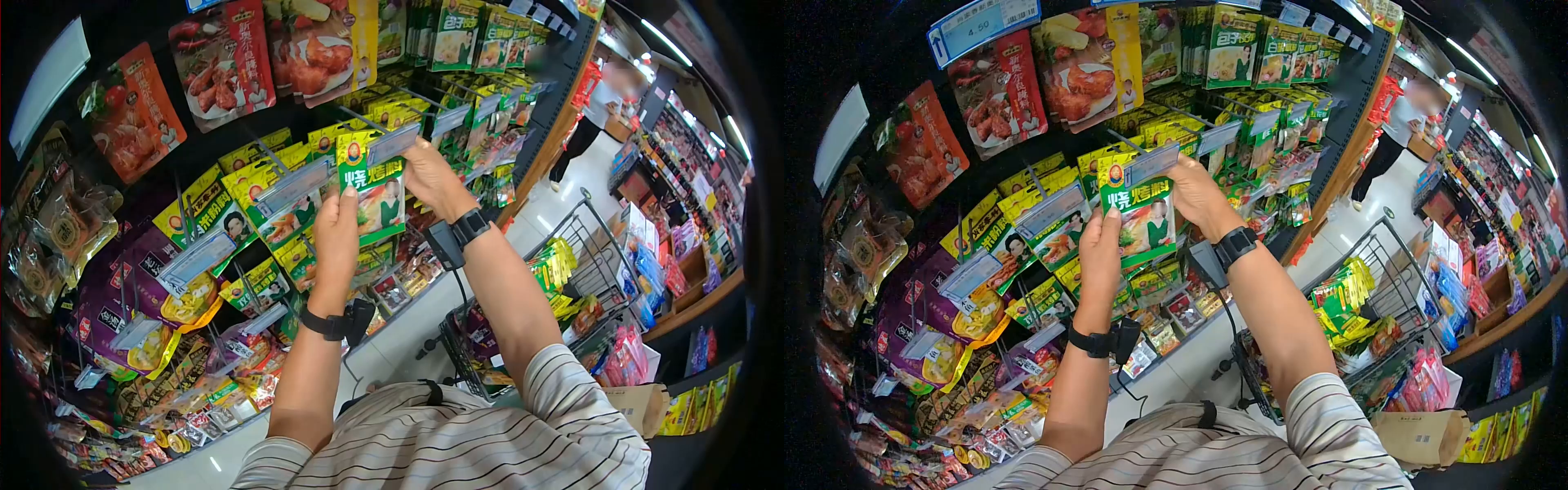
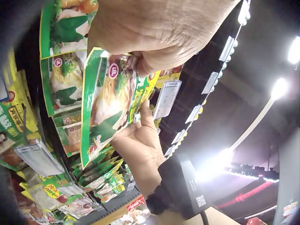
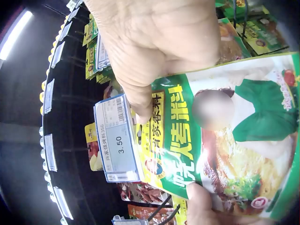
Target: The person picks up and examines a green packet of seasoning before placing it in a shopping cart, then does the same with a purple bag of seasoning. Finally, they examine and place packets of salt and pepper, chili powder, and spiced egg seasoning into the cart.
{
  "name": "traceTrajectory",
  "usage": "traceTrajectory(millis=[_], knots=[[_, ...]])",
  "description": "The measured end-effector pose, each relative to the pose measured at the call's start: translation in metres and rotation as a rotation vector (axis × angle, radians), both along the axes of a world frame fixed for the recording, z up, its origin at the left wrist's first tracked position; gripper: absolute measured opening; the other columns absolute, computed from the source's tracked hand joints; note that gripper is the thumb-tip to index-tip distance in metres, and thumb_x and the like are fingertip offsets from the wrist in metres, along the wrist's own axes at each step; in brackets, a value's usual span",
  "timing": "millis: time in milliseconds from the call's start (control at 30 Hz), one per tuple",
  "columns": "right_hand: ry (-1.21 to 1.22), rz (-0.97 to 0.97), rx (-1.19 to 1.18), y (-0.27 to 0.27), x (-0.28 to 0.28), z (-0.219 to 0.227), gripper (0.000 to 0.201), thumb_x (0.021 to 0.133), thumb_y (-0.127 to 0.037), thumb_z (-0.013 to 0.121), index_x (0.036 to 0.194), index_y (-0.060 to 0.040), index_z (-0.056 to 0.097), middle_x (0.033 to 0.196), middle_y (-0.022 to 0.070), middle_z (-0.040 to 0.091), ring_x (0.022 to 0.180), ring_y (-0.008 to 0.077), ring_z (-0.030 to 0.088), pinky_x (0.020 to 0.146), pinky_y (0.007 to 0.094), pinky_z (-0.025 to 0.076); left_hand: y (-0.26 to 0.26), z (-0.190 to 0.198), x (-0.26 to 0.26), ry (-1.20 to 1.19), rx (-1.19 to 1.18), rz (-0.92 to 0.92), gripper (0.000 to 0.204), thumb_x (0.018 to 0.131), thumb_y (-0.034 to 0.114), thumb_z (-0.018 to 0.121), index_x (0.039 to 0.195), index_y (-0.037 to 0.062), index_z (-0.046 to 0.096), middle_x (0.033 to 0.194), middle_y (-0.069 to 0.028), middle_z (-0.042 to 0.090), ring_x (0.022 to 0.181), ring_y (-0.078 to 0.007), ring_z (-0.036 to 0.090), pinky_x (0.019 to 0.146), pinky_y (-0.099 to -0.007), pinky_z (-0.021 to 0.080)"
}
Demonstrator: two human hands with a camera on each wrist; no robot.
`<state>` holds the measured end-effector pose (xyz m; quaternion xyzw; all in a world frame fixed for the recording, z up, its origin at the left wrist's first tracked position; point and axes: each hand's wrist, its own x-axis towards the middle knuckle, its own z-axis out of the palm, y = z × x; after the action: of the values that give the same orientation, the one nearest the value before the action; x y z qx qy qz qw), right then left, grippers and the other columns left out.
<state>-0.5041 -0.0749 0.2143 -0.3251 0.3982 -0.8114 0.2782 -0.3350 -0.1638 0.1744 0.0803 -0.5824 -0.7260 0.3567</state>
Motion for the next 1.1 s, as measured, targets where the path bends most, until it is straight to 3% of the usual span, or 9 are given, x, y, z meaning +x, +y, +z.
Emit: traceTrajectory(millis=[100,400,467,567,633,700,767,967,1100], knots=[[-0.099,0.113,-0.023,0.002,-0.006,-0.004,0.025,0.095,-0.003,0.061,0.119,0.0008,0.059,0.118,0.0065,0.066,0.111,0.0170,0.059,0.102,0.0315,0.042,0.012,0.007,0.001,0.062,-0.038,0.068,0.033,0.105,0.030,0.050,0.101,0.0010,0.065,0.075,0.0045,0.055,0.065,-0.0038,0.045,0.059,-0.0235,0.039],[0.151,-0.168,0.141,-0.020,0.002,-0.006,0.015,0.095,-0.011,0.065,0.108,-0.0038,0.068,0.103,0.0026,0.069,0.096,0.0164,0.061,0.087,0.0302,0.046,-0.007,-0.010,-0.002,-0.081,-0.114,0.223,0.031,0.104,0.029,0.051,0.093,0.0014,0.059,0.072,0.0039,0.048,0.064,-0.0058,0.039,0.058,-0.0266,0.035],[0.562,-0.344,0.211,-0.041,-0.035,-0.056,0.016,0.095,-0.016,0.066,0.106,-0.0050,0.069,0.097,0.0039,0.068,0.092,0.0153,0.060,0.082,0.0310,0.047,-0.009,-0.006,0.000,-0.093,-0.173,0.252,0.029,0.103,0.029,0.052,0.093,0.0023,0.059,0.070,0.0032,0.047,0.063,-0.0080,0.040,0.058,-0.0285,0.036],[1.738,-0.783,0.441,-0.021,-0.039,-0.053,0.021,0.091,-0.023,0.068,0.102,-0.0052,0.069,0.090,0.0095,0.067,0.090,0.0181,0.062,0.074,0.0356,0.048,-0.014,-0.016,0.001,-0.104,-0.266,0.241,0.026,0.102,0.027,0.054,0.101,0.0018,0.060,0.072,0.0003,0.053,0.066,-0.0101,0.047,0.061,-0.0307,0.039],[0.781,-0.372,0.646,-0.007,0.001,-0.017,0.024,0.089,-0.021,0.070,0.101,-0.0018,0.063,0.096,0.0166,0.068,0.092,0.0275,0.064,0.075,0.0431,0.047,-0.012,-0.019,0.011,-0.150,-0.369,0.219,0.028,0.101,0.024,0.054,0.113,-0.0006,0.059,0.084,-0.0033,0.060,0.075,-0.0115,0.052,0.068,-0.0300,0.045],[0.735,-0.621,0.457,0.005,0.033,-0.018,0.025,0.088,-0.012,0.064,0.105,0.0026,0.055,0.095,0.0198,0.060,0.085,0.0401,0.059,0.074,0.0444,0.047,-0.009,-0.028,0.019,-0.149,-0.323,0.192,0.051,0.102,0.024,0.057,0.139,-0.0080,0.043,0.123,-0.0196,0.060,0.113,-0.0236,0.059,0.097,-0.0350,0.047],[1.010,-0.898,0.388,0.014,0.045,-0.019,0.027,0.090,-0.016,0.066,0.105,0.0027,0.052,0.097,0.0204,0.053,0.085,0.0432,0.055,0.077,0.0520,0.043,-0.006,-0.032,0.033,-0.168,-0.385,0.230,0.049,0.103,0.021,0.054,0.142,-0.0062,0.041,0.139,-0.0250,0.051,0.127,-0.0305,0.054,0.105,-0.0403,0.043],[0.921,-0.497,0.261,-0.019,0.049,-0.014,0.023,0.087,-0.017,0.063,0.075,0.0015,0.056,0.070,0.0195,0.056,0.074,0.0405,0.058,0.067,0.0517,0.046,0.022,-0.035,0.086,-0.217,-0.509,0.330,0.040,0.101,0.012,0.051,0.138,-0.0026,0.047,0.136,-0.0198,0.053,0.124,-0.0289,0.054,0.106,-0.0406,0.041],[1.048,-0.505,0.547,-0.046,0.038,-0.026,0.032,0.092,-0.026,0.063,0.076,0.0022,0.062,0.057,0.0198,0.056,0.062,0.0380,0.057,0.061,0.0451,0.048,0.036,-0.043,0.112,-0.333,-0.437,0.266,0.036,0.103,0.015,0.049,0.135,-0.0020,0.048,0.134,-0.0184,0.054,0.123,-0.0280,0.054,0.105,-0.0403,0.041]])
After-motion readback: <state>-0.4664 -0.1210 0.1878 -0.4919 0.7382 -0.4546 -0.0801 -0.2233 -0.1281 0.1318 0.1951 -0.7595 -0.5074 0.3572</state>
